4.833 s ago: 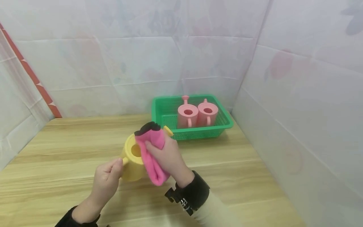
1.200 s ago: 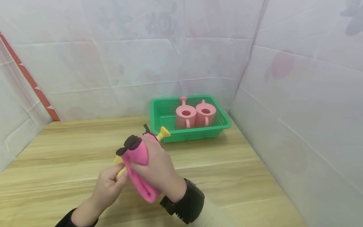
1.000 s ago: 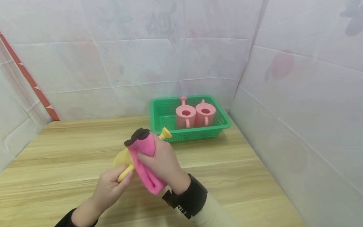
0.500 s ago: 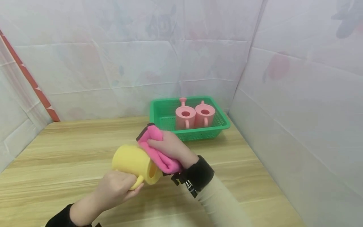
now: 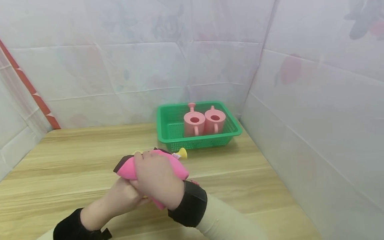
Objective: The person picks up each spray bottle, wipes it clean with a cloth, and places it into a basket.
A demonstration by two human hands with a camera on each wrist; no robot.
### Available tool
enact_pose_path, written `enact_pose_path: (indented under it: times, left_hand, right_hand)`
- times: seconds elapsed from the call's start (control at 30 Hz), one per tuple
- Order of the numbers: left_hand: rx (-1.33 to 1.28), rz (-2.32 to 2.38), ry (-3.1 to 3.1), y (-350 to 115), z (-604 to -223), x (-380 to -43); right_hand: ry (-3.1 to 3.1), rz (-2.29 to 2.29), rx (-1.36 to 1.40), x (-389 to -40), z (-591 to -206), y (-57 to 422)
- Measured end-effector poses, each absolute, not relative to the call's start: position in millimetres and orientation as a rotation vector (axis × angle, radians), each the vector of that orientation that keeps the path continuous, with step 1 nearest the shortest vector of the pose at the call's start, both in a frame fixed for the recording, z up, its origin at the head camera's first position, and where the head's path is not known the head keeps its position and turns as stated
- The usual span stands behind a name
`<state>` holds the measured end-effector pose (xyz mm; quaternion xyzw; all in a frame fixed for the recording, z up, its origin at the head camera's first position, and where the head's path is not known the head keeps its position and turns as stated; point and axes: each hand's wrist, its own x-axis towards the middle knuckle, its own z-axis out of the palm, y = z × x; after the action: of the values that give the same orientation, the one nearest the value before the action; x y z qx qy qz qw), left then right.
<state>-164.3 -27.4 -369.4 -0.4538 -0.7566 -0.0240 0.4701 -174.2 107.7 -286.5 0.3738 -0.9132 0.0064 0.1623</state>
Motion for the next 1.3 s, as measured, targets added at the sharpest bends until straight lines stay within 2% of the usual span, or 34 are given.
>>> enact_pose_path:
  times: [0.33, 0.67, 0.77, 1.07, 1.3]
  left_hand:
    - [-1.146, -0.088, -1.774, -27.2, -363.6, -165.6]
    - [-1.168, -0.156, -1.743, -27.9, -350.5, -158.2]
    - [-1.168, -0.166, -1.756, -28.7, -349.5, -156.8]
    - [-1.185, -0.167, -1.768, -30.7, -353.5, -159.1]
    - [-1.161, -0.059, -1.782, -34.3, -361.5, -167.3]
  right_hand:
    - [-2.807, 0.340, 1.025, -190.4, -281.0, 116.8]
    - [-3.027, 1.146, 1.037, -243.1, -281.6, 137.7]
    - [-3.068, 1.261, 1.000, -253.7, -285.5, 141.2]
    - [-3.087, 1.123, 1.090, -243.2, -285.5, 139.2]
    - [-2.819, 0.406, 1.177, -198.4, -280.7, 118.4]
